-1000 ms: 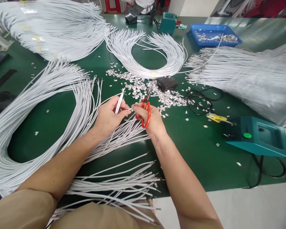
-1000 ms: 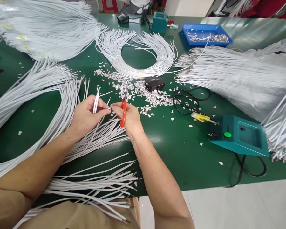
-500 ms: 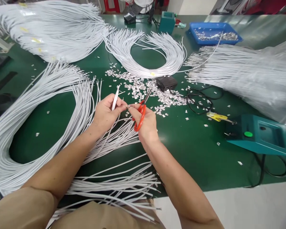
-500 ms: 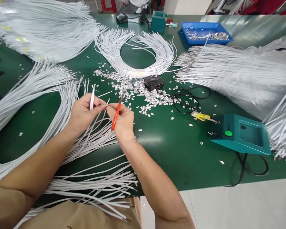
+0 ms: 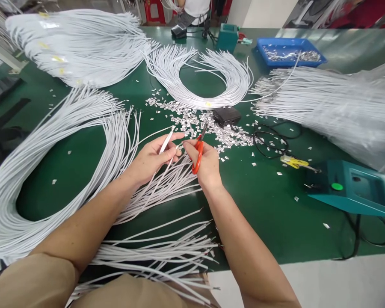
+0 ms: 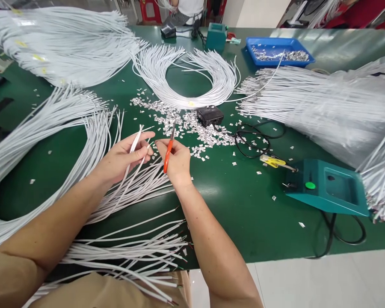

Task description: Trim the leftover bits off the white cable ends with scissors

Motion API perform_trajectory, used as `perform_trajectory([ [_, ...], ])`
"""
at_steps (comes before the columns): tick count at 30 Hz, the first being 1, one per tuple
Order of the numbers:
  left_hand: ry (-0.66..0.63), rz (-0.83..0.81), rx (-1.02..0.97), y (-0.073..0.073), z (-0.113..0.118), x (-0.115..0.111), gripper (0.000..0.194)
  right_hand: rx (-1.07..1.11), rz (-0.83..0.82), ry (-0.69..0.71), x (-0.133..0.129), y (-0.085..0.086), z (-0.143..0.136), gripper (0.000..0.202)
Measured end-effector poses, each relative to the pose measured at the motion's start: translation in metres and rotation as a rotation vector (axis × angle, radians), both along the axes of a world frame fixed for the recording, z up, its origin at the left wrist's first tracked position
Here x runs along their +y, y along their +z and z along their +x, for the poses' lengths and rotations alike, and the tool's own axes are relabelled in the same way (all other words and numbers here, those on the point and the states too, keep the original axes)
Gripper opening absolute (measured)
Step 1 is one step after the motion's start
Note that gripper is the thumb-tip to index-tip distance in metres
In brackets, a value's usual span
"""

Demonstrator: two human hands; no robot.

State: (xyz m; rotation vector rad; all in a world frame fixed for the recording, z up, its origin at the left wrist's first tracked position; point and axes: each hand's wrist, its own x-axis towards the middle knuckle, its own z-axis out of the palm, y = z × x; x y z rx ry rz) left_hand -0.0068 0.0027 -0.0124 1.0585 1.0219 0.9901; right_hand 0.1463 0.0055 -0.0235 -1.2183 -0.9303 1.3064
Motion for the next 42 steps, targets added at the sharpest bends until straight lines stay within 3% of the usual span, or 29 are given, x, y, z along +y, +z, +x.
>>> perform_trajectory([
  [5,-0.038,-0.108,-0.127,-0.003,-0.004,0.001,0.031,-0.153,0.052,0.113,0.0,-0.003,0.003,0.019],
  [10,-0.037,-0.185,-0.217,-0.001,-0.006,0.003,0.031,-0.275,0.116,0.128,0.0,-0.004,0.007,0.018],
  [18,-0.084,-0.15,-0.106,0.003,0.0,-0.001,0.042,0.181,0.082,0.261,-0.002,0.004,0.004,0.023],
  [23,-0.009,-0.046,0.036,0.004,0.003,-0.005,0.027,0.093,0.054,0.004,0.0,0.007,0.008,0.029],
  [27,0.017,-0.045,0.112,0.005,0.007,-0.008,0.027,-0.008,0.134,-0.159,0.001,0.01,0.011,0.023],
  [30,0.029,-0.009,0.098,0.003,0.008,-0.008,0.023,-0.001,0.151,-0.086,-0.001,0.015,0.013,0.019],
  [36,0.005,0.045,0.082,0.002,0.008,-0.008,0.018,0.096,0.017,0.175,-0.001,0.017,0.015,0.025],
  [40,0.016,0.057,0.088,0.005,0.009,-0.008,0.018,0.094,0.022,0.211,-0.001,0.013,0.011,0.024],
  [42,0.054,0.075,0.087,0.005,0.009,-0.006,0.02,-0.007,0.065,0.219,-0.001,0.011,0.012,0.021],
])
